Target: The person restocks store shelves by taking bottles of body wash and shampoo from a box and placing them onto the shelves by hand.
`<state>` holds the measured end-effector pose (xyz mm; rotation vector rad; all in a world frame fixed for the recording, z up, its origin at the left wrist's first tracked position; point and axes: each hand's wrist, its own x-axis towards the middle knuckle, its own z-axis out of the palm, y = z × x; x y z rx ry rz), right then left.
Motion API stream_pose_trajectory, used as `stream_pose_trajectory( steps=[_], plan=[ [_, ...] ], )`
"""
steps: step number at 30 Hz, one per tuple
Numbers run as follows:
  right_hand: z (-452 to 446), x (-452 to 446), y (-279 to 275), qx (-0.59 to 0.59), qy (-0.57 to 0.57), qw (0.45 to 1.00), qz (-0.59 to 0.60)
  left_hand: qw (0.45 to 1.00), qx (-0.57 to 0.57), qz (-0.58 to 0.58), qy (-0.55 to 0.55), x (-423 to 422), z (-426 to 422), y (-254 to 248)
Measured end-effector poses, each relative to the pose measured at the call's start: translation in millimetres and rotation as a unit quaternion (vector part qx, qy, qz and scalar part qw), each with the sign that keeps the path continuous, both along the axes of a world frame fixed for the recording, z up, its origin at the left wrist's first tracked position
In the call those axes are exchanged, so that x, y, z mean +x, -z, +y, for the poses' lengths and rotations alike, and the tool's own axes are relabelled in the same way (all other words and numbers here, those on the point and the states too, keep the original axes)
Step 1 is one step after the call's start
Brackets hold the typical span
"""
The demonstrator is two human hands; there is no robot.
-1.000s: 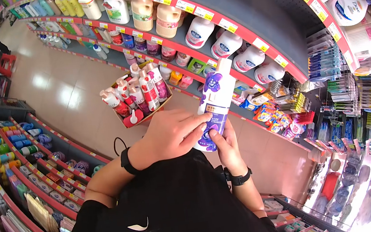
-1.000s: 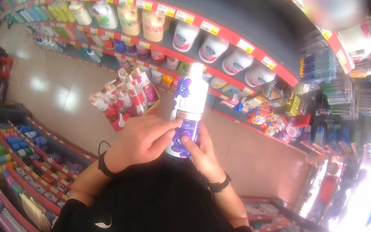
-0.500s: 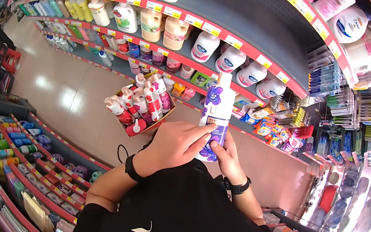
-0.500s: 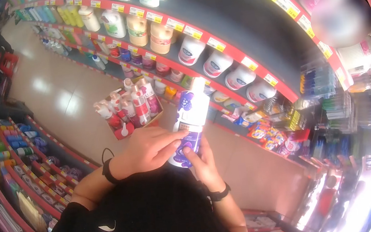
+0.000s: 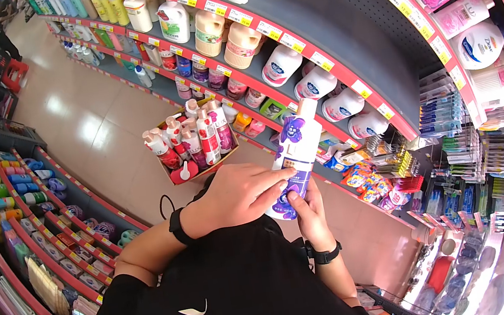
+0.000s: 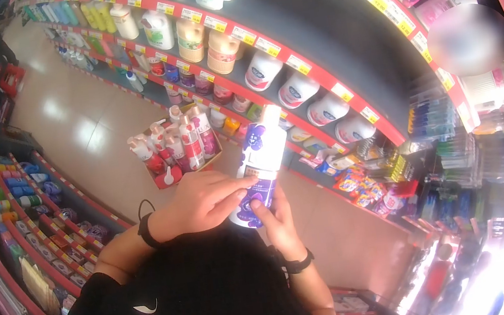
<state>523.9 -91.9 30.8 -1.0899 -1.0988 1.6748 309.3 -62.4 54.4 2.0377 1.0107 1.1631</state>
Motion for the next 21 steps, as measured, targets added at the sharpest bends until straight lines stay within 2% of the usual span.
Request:
stream_pose_trajectory(
  steps=[21],
  plan=[
    [-2,-3,5,0.000,0.004,1.000,0.006,0.999,-0.016,-0.036,-0.008,-5,1,11]
  ],
)
